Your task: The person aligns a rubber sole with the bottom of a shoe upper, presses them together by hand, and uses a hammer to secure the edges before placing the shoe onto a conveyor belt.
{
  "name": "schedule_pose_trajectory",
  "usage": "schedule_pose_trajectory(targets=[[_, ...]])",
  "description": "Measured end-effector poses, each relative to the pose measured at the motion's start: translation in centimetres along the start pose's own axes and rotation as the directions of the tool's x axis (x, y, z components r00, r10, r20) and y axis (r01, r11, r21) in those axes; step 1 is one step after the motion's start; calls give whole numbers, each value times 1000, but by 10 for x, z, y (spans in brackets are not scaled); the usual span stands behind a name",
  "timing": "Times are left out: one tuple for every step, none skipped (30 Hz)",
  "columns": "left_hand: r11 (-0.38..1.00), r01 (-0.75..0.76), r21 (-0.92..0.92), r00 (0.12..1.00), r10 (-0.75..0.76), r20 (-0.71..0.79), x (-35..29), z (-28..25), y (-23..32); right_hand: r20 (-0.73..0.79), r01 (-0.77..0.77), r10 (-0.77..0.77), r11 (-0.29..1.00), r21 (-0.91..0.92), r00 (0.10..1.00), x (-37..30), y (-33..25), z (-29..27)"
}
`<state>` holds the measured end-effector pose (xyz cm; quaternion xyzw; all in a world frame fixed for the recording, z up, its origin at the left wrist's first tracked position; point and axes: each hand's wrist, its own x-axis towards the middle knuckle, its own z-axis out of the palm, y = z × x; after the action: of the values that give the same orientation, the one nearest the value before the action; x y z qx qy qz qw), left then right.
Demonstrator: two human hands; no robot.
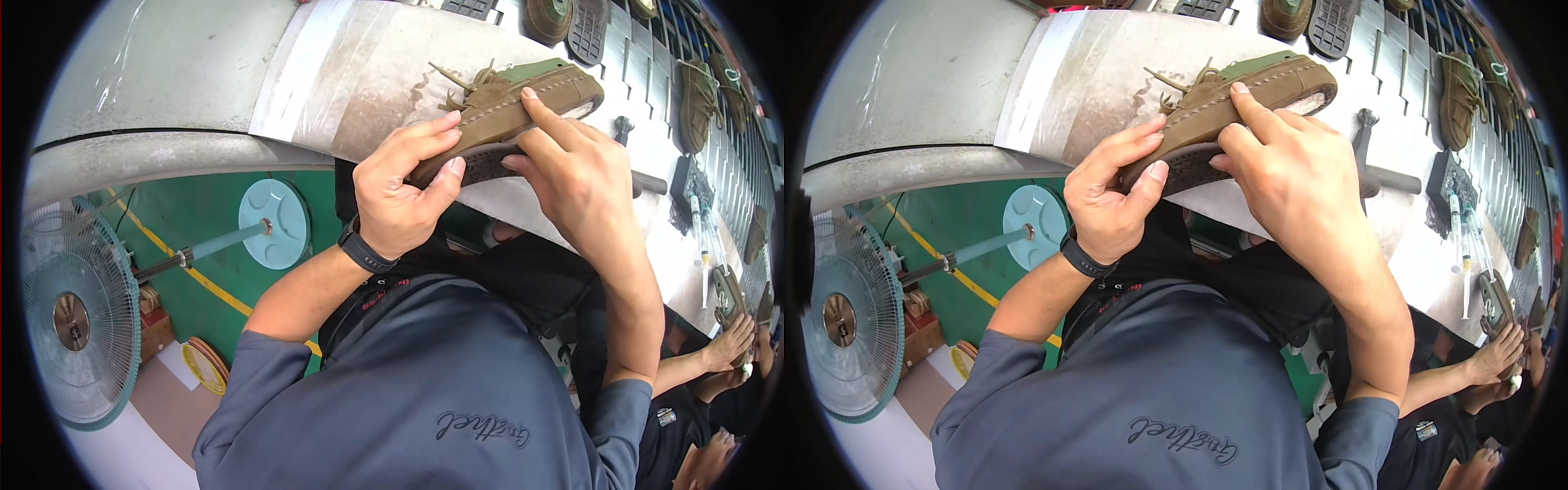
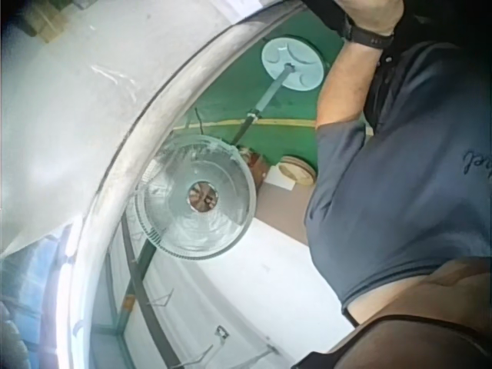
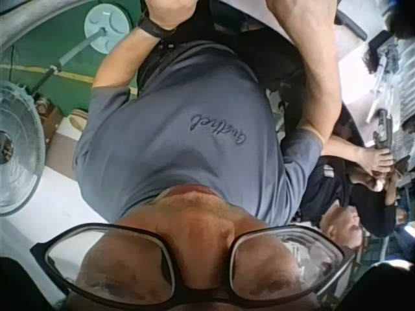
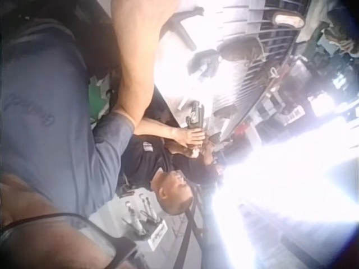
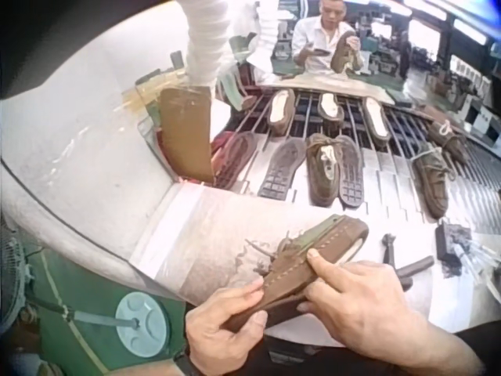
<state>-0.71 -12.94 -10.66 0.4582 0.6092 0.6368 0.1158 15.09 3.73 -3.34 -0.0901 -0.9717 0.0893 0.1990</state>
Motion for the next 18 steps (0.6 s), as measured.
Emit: schedule_pose_trajectory(targets=[[1000, 1, 1, 1000, -1, 3, 3, 0, 1, 0, -3, 3, 1000, 1, 1000, 1, 0, 0], [1000, -3, 21, 1000, 3, 14, 5, -1, 2, 4, 1, -1, 1000, -9, 1000, 2, 0, 0], [999, -8, 40, 1000, 7, 25, 7, -2, 2, 8, 4, -4, 1000, -19, 1000, 3, 1, -1], [999, -7, 39, 1000, 6, 29, 9, -2, 2, 8, 0, 0, 1000, -19, 1000, 3, 2, 0], [997, -31, 70, 998, 27, 49, 10, -4, 2, 1, 6, -6, 1000, -20, 1000, 2, 2, 0], [993, -55, 100, 996, 49, 70, 11, -4, 2, -7, 11, -11, 1000, -21, 1000, 2, 3, 0], [993, -55, 100, 996, 48, 74, 12, -4, 2, -7, 7, -8, 1000, -20, 1000, 3, 3, -1], [995, -23, 93, 996, 15, 86, 13, -4, 3, 1, 9, -9, 1000, -30, 1000, 5, 3, -1], [996, 9, 86, 995, -17, 98, 14, -4, 3, 8, 11, -11, 999, -40, 1000, 5, 3, -2], [996, 8, 85, 995, -17, 101, 17, -4, 4, 7, 7, -7, 999, -41, 1000, 5, 4, -1], [990, -30, 137, 993, 13, 121, 20, -4, 5, 3, 16, -15, 999, -39, 1000, 5, 5, 0], [980, -69, 188, 989, 42, 141, 23, -4, 6, 0, 24, -24, 999, -38, 1000, 5, 6, 0], [980, -70, 188, 989, 43, 143, 27, -5, 8, -2, 22, -22, 999, -37, 1000, 4, 6, 1], [971, -84, 223, 981, 41, 191, 31, -6, 11, 2, 26, -26, 999, -34, 1000, 4, 7, 0], [961, -100, 257, 970, 38, 239, 34, -6, 14, 5, 31, -31, 999, -31, 1000, 4, 7, 0], [961, -100, 257, 970, 36, 241, 37, -6, 16, 5, 28, -28, 999, -29, 1000, 3, 7, 0], [953, -111, 281, 964, 34, 263, 40, -4, 17, 10, 26, -25, 999, -28, 1000, 3, 8, -1], [945, -122, 304, 958, 32, 284, 43, -3, 18, 16, 23, -23, 999, -28, 1000, 2, 8, -1]])
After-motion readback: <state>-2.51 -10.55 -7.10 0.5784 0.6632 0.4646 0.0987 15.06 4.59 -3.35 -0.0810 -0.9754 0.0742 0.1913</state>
